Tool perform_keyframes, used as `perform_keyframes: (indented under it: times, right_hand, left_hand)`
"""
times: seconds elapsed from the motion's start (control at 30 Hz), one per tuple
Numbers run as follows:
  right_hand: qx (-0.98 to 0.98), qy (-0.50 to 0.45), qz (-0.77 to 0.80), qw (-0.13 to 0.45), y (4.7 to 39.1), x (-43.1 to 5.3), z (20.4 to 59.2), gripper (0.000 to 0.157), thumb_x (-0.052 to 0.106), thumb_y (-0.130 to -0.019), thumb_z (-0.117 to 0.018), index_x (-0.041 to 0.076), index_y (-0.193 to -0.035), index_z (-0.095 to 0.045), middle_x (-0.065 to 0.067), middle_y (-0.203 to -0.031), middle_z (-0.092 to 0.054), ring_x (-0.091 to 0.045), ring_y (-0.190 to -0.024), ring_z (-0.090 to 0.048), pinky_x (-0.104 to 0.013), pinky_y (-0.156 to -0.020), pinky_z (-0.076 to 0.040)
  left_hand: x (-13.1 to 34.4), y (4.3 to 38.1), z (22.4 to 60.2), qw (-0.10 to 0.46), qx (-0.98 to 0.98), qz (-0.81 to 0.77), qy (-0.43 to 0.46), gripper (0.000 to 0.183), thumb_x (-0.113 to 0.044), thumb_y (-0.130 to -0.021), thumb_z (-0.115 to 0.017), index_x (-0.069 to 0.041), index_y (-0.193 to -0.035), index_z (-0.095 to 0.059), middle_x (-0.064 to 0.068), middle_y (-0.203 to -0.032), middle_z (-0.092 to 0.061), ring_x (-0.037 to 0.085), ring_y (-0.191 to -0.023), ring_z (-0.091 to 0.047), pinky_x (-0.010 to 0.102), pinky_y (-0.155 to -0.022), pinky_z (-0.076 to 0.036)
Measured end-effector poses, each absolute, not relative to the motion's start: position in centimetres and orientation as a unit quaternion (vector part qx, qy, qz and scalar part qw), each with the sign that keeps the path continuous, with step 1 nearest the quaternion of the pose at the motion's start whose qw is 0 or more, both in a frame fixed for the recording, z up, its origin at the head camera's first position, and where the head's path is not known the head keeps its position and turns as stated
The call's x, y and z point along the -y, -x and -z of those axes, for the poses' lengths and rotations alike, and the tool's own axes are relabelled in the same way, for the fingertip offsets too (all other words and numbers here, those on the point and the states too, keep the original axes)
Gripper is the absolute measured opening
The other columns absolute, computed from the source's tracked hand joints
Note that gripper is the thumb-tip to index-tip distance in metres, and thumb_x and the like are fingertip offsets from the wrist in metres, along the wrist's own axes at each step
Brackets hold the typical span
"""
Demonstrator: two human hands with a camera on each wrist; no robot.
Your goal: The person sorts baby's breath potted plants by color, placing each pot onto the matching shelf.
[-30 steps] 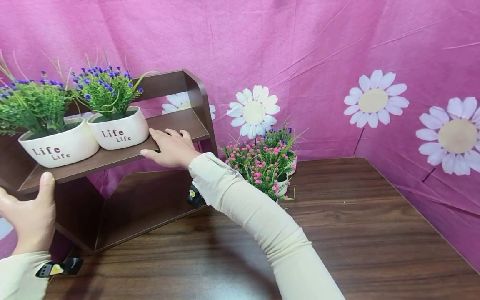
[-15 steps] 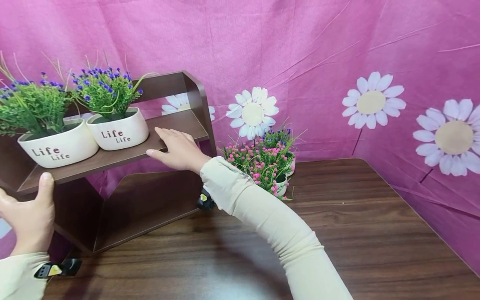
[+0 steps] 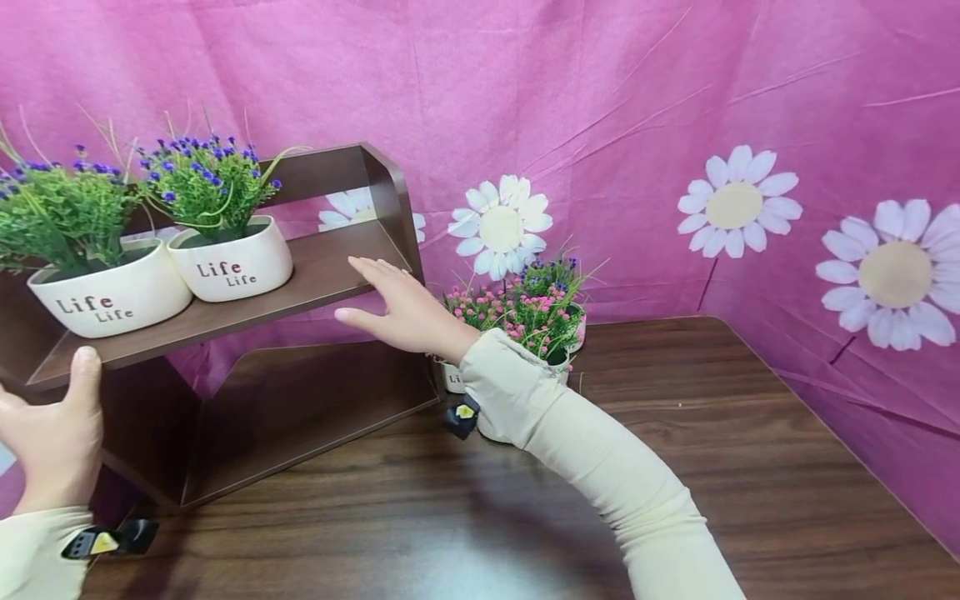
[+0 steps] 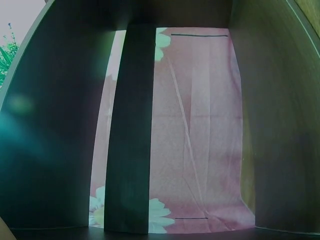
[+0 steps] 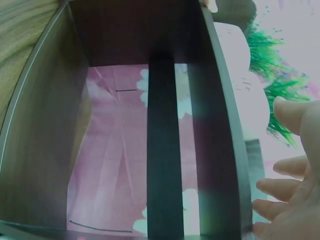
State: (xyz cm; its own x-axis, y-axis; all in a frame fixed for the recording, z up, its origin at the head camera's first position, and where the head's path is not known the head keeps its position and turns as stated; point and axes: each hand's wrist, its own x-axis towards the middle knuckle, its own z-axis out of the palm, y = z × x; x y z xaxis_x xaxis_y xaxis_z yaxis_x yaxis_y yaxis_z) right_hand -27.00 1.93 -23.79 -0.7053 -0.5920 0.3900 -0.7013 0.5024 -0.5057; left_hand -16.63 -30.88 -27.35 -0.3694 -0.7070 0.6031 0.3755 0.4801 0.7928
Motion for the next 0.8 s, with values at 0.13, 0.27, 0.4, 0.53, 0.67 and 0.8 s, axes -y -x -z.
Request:
perform_keyframes:
  times: [0.13, 0.27, 0.4, 0.53, 0.67, 0.8]
  right_hand:
    - [0.86, -0.368, -0.345, 0.074, 26.5, -4.0, 24.0, 0.074, 0.045, -0.091, -0.059, 0.018, -0.152, -0.028, -0.001, -0.157, -0.028, -0.013, -0.143, -0.022, -0.037, -0.114, -0.025]
    - [0.859, -0.359, -0.359, 0.067, 25.7, -6.4, 24.2, 0.074, 0.045, -0.09, -0.061, 0.02, -0.152, -0.028, 0.003, -0.156, -0.027, -0.01, -0.141, -0.025, -0.039, -0.113, -0.028]
    - [0.86, -0.345, -0.37, 0.063, 24.8, -9.1, 24.5, 0.075, 0.045, -0.089, -0.063, 0.026, -0.152, -0.027, 0.008, -0.155, -0.028, -0.013, -0.141, -0.027, -0.044, -0.113, -0.027]
    - [0.866, -0.329, -0.37, 0.067, 24.0, -11.9, 25.2, 0.075, 0.044, -0.088, -0.066, 0.034, -0.151, -0.026, 0.008, -0.155, -0.028, -0.015, -0.141, -0.027, -0.048, -0.112, -0.027]
    - [0.874, -0.311, -0.367, 0.076, 23.2, -14.6, 26.0, 0.077, 0.041, -0.086, -0.069, 0.038, -0.15, -0.025, 0.006, -0.155, -0.027, -0.019, -0.142, -0.026, -0.051, -0.111, -0.028]
    - [0.885, -0.293, -0.354, 0.081, 22.4, -17.0, 27.1, 0.081, 0.037, -0.085, -0.071, 0.038, -0.15, -0.024, 0.001, -0.156, -0.027, -0.023, -0.119, -0.055, -0.051, -0.103, -0.038]
  left_hand:
    - [30.8, 16.6, 27.3, 0.545, 0.658, 0.505, -0.125, 0.067, -0.013, -0.077, -0.068, -0.012, -0.138, -0.041, -0.004, -0.128, -0.049, 0.009, -0.122, -0.041, 0.014, -0.1, -0.029]
    - [30.8, 16.7, 27.3, 0.546, 0.659, 0.502, -0.124, 0.067, -0.014, -0.076, -0.069, -0.012, -0.138, -0.041, -0.004, -0.129, -0.049, 0.009, -0.122, -0.042, 0.014, -0.1, -0.029]
    - [30.9, 16.6, 27.3, 0.545, 0.661, 0.501, -0.121, 0.067, -0.014, -0.076, -0.069, -0.012, -0.138, -0.041, -0.003, -0.13, -0.048, 0.009, -0.123, -0.041, 0.014, -0.1, -0.028]
    - [31.0, 16.6, 27.4, 0.545, 0.663, 0.499, -0.122, 0.069, -0.016, -0.076, -0.068, -0.011, -0.139, -0.039, -0.003, -0.131, -0.047, 0.009, -0.123, -0.04, 0.014, -0.101, -0.027]
    - [31.1, 16.6, 27.5, 0.544, 0.665, 0.495, -0.129, 0.07, -0.017, -0.076, -0.069, -0.012, -0.139, -0.039, -0.005, -0.13, -0.047, 0.009, -0.123, -0.04, 0.015, -0.102, -0.026]
    - [31.2, 16.7, 27.5, 0.535, 0.667, 0.498, -0.143, 0.07, -0.017, -0.077, -0.069, -0.013, -0.14, -0.039, -0.005, -0.13, -0.047, 0.008, -0.123, -0.039, 0.014, -0.101, -0.026]
